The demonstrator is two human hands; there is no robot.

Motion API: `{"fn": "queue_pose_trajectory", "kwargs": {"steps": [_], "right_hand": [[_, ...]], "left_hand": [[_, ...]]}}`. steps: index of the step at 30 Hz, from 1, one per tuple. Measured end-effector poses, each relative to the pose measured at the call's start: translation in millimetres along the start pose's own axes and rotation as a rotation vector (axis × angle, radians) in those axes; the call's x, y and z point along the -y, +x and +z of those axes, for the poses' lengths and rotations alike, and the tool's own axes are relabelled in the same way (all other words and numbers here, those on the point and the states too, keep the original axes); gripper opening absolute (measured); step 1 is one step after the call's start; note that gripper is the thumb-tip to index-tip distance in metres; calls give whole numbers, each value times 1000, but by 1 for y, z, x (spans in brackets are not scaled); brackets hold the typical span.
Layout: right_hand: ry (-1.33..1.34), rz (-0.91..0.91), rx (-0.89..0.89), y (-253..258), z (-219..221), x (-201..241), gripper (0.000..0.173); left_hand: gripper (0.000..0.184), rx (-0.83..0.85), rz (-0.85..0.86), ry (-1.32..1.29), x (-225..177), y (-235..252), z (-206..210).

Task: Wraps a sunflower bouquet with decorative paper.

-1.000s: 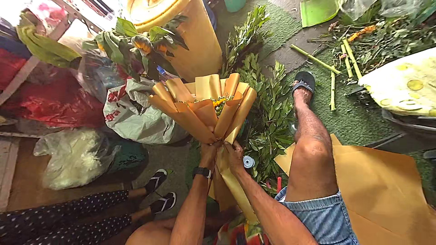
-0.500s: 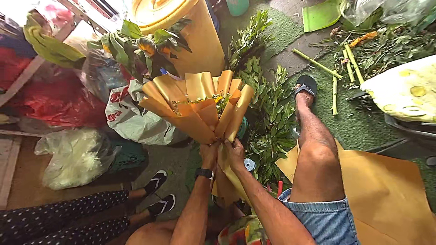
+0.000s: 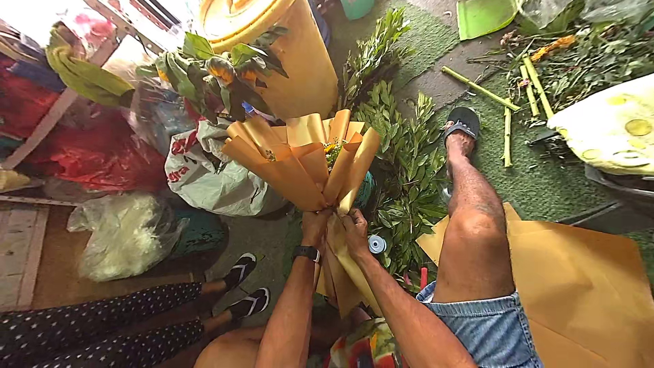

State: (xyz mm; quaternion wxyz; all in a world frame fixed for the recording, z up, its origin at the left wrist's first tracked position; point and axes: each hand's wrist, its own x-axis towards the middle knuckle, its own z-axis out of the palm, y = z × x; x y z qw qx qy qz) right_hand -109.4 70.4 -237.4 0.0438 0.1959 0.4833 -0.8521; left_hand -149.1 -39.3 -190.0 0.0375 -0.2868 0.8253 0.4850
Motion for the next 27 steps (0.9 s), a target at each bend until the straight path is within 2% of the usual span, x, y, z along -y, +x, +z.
{"fn": "queue_pose_trajectory", "kwargs": {"steps": [2,5,9,15,18,22,27], "right_hand": [[68,8,36,2,-2,-3,16],[130,23,114,4,-8,-3,24],[31,23,170,9,-11,0,23],[6,102,176,14,-9,10,23],[68,201,148,17,-10,12,31],[72,238,228,29,-11,10,22],[62,281,261,30,-13,12,25]], "left_hand": [[58,-2,6,-35,-1,-1,-1],[65,-11,-28,-28,0,0,-1],[64,8,-30,-65,3,2,0],[61,17,-31,-67,2,2,0],[64,13,-49,-40,3,2,0],[62,4,-41,-57,5,4,1],[67,-1,-53,7,4,3,0]]}}
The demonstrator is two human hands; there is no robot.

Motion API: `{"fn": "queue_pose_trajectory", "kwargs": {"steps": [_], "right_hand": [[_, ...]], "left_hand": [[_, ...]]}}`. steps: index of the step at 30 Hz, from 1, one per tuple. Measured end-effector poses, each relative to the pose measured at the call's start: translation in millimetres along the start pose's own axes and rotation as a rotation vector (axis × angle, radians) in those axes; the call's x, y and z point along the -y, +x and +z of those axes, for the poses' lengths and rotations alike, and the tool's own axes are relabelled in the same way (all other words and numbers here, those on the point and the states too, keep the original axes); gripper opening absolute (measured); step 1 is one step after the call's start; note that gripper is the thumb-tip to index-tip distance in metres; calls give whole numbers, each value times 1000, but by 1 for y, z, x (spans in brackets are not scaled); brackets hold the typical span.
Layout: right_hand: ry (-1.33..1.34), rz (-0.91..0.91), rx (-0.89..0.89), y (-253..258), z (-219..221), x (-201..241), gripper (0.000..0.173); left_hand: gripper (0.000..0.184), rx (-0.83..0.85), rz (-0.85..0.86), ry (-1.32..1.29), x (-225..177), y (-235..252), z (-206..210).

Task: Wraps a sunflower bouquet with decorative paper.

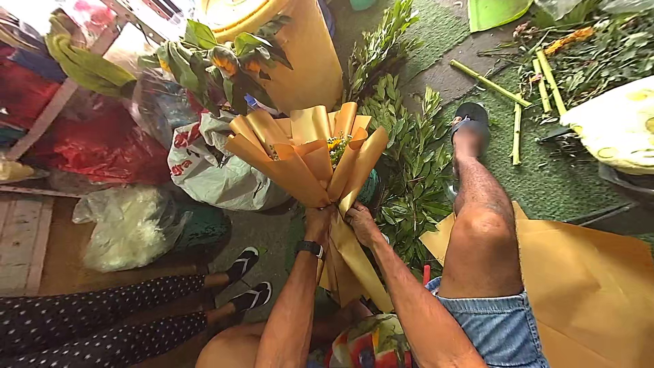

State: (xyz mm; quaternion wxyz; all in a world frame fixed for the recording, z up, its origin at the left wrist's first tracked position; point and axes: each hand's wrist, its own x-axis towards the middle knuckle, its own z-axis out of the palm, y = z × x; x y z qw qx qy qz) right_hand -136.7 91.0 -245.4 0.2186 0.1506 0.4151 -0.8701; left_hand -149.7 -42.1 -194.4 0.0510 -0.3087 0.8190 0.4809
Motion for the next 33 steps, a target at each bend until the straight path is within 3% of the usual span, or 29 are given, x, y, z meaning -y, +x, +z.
{"fn": "queue_pose_trajectory", "kwargs": {"steps": [6,13,18,21,25,33], "right_hand": [[-62,-57,-14,-11,1,5,23],[109,-185,-130,3,15,29,42],[151,-313,-69,17,4,49,46],[42,-266,-108,0,-1,26,48],[-243,-206,-138,-15,-1,-8,25],[-488,-303,-136,-18,10,-3,22]], "left_hand": [[63,14,24,6,6,4,1],[61,1,19,18,6,3,1],[58,22,22,45,6,4,0],[57,22,26,23,5,2,0],[55,31,20,40,1,1,-1],[57,-42,-2,118,-1,-2,3]]}}
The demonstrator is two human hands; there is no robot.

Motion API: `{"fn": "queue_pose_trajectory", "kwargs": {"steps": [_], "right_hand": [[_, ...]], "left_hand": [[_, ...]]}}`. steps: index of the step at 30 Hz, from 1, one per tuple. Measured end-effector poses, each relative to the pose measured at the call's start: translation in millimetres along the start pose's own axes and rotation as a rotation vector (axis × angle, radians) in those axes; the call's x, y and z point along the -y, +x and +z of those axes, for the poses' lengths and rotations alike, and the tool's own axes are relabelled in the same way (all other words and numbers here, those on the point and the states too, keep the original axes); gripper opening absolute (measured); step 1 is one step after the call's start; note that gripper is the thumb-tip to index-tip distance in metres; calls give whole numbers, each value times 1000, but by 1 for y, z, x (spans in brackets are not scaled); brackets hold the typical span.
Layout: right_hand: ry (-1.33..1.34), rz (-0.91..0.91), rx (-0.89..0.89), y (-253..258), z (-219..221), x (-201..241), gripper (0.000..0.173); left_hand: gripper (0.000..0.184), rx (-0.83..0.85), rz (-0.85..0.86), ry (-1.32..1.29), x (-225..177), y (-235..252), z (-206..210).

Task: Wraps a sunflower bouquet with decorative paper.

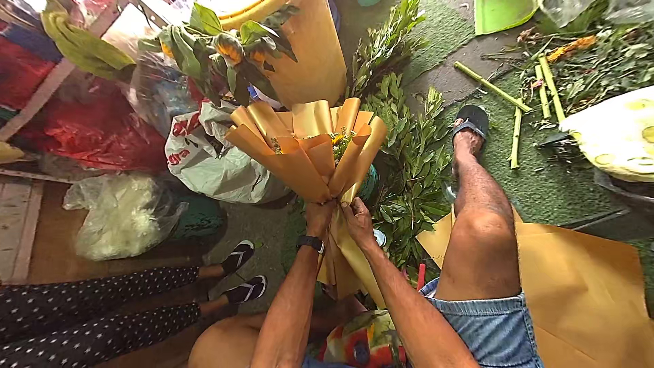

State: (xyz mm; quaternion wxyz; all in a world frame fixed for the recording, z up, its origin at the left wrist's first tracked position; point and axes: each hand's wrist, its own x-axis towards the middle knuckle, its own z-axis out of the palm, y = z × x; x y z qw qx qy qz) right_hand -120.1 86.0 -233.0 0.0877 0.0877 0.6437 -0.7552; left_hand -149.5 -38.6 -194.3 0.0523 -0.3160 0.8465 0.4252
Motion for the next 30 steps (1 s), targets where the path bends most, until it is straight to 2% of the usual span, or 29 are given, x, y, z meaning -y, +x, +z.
{"fn": "queue_pose_trajectory", "kwargs": {"steps": [4,7,9,11,13,20,27,30], "right_hand": [[-58,-24,-9,-2,4,5,23],[174,-18,-4,-3,2,-2,20],[371,31,6,-3,-1,-10,30],[440,69,16,0,-3,-15,29],[417,45,58,1,-3,-18,23],[297,-96,111,0,-5,-19,19],[256,-95,66,0,1,-13,17],[273,-42,48,0,3,-8,17]], "left_hand": [[66,-36,15,110,5,2,2],[69,-25,31,117,6,2,0],[67,-14,22,129,6,3,-1],[64,-11,17,127,8,5,0],[64,2,11,104,10,6,-1],[60,70,25,4,10,8,-5],[55,125,28,-35,4,4,-9],[53,126,33,-66,4,3,-9]]}}
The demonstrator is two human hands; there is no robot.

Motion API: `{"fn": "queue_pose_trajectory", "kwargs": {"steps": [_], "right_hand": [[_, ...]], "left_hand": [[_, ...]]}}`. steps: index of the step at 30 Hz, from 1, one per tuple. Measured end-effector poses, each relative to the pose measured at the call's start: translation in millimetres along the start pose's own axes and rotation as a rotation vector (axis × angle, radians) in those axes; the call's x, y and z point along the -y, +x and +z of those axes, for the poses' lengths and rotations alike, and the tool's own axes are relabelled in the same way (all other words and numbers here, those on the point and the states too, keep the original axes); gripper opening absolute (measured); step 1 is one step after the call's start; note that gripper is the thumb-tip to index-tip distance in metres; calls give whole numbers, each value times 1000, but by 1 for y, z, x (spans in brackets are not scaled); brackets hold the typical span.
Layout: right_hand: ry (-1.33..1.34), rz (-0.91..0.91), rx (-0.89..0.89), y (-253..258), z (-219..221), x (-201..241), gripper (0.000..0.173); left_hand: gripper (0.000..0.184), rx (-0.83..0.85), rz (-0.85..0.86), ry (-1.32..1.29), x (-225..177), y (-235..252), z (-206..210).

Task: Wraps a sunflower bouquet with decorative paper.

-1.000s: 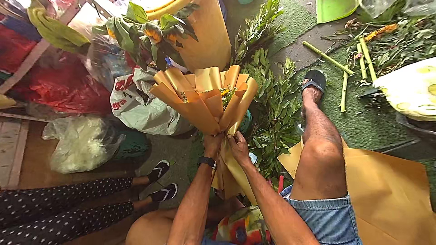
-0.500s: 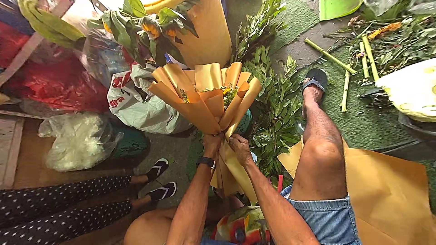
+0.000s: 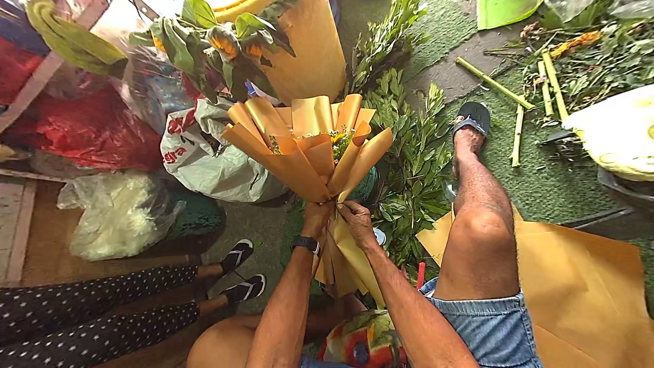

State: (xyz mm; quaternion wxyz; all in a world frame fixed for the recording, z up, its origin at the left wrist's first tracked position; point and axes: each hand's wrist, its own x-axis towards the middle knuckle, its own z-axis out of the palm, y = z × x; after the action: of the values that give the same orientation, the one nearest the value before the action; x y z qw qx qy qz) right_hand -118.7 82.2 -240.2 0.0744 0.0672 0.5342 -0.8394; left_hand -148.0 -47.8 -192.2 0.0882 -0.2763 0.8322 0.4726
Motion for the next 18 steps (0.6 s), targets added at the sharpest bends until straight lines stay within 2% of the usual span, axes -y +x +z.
{"fn": "queue_pose_trajectory", "kwargs": {"steps": [10,18], "right_hand": [[63,195,-59,10,7,8,14],[-44,265,-78,22,14,13,12]], "left_hand": [[47,24,18,7,-4,-2,-1],[48,113,3,-85,-9,-11,-9]]}}
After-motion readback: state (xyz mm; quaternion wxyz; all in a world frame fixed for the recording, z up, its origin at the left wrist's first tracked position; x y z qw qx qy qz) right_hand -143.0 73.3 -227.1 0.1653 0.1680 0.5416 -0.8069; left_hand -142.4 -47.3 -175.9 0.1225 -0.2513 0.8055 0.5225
